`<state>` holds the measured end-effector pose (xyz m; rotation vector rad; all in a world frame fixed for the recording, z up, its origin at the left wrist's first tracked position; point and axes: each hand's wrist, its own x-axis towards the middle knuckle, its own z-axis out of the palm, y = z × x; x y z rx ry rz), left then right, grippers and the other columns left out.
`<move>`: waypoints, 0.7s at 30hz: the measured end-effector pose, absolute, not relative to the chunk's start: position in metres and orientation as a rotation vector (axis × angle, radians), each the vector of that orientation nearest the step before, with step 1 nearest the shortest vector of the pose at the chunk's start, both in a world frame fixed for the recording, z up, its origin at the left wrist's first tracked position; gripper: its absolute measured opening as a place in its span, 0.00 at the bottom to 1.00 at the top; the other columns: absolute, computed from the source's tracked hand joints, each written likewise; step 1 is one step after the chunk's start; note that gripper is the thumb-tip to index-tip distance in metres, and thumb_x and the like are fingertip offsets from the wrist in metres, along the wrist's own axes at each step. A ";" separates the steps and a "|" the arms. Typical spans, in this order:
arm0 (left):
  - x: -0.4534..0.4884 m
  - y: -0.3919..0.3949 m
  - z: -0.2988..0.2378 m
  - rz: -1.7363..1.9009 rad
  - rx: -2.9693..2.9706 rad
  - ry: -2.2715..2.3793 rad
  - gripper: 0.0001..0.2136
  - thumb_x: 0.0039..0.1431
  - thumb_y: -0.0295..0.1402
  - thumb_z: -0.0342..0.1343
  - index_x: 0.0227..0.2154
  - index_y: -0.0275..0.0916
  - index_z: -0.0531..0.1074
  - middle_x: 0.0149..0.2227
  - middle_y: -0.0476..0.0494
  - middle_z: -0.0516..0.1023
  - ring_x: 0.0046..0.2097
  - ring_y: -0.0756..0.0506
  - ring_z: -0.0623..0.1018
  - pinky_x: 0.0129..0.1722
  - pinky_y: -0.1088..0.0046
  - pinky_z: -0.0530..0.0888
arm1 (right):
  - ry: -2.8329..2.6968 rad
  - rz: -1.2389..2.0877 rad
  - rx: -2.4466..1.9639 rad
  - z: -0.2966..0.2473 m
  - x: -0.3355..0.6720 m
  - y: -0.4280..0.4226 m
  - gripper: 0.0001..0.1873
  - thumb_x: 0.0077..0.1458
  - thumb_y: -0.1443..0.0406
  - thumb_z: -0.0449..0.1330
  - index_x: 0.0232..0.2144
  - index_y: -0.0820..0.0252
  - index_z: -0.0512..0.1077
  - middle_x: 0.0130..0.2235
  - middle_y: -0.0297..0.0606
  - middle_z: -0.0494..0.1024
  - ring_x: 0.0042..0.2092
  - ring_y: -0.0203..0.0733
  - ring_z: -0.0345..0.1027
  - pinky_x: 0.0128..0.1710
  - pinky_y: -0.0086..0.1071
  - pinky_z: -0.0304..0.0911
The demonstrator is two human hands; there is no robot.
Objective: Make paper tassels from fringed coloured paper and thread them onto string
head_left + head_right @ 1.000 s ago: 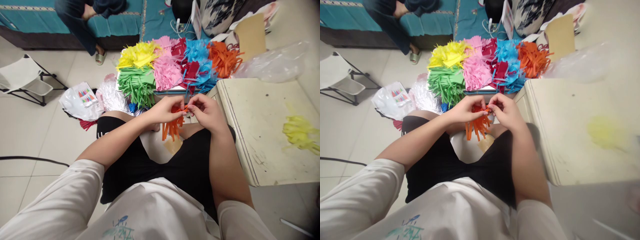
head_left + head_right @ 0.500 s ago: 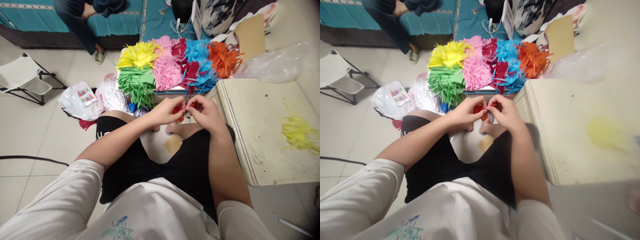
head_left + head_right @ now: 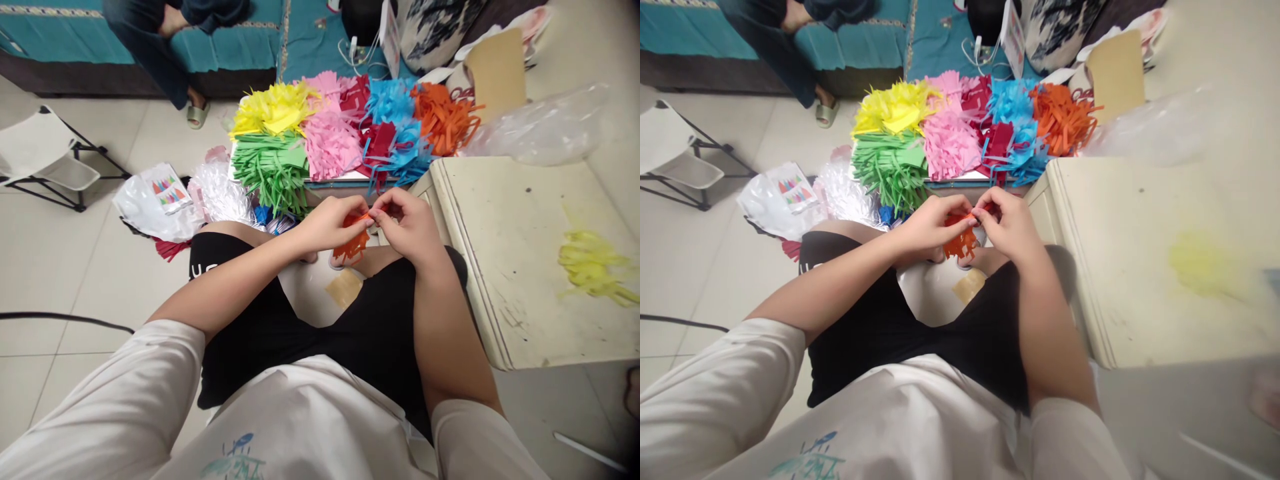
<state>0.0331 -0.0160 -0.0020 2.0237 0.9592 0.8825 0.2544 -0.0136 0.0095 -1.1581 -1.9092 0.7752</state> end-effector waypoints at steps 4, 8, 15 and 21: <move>0.037 -0.013 -0.007 0.913 1.812 0.880 0.06 0.72 0.35 0.60 0.39 0.38 0.75 0.40 0.41 0.91 0.44 0.43 0.89 0.44 0.71 0.79 | -1.817 0.828 -1.139 0.007 0.254 -0.012 0.09 0.62 0.59 0.73 0.39 0.52 0.77 0.36 0.35 0.82 0.35 0.45 0.77 0.35 0.39 0.73; 0.036 -0.012 -0.005 0.814 1.565 0.744 0.06 0.74 0.33 0.60 0.39 0.37 0.73 0.43 0.36 0.92 0.43 0.45 0.91 0.44 0.71 0.83 | -1.714 0.933 -1.124 0.008 0.256 -0.010 0.11 0.63 0.57 0.74 0.42 0.51 0.78 0.35 0.35 0.83 0.33 0.44 0.79 0.37 0.40 0.78; 0.035 -0.014 0.002 0.732 1.479 0.814 0.10 0.70 0.36 0.69 0.39 0.34 0.79 0.40 0.37 0.92 0.39 0.46 0.90 0.39 0.75 0.83 | -1.731 0.929 -1.148 0.009 0.254 -0.013 0.08 0.64 0.58 0.73 0.39 0.51 0.78 0.34 0.35 0.82 0.35 0.46 0.81 0.40 0.43 0.80; 0.037 -0.012 0.009 0.663 1.463 0.819 0.08 0.72 0.31 0.66 0.36 0.34 0.77 0.39 0.36 0.91 0.40 0.46 0.90 0.40 0.76 0.83 | -1.724 0.981 -1.153 0.012 0.258 -0.014 0.10 0.66 0.55 0.72 0.39 0.51 0.78 0.33 0.35 0.83 0.34 0.45 0.82 0.39 0.41 0.80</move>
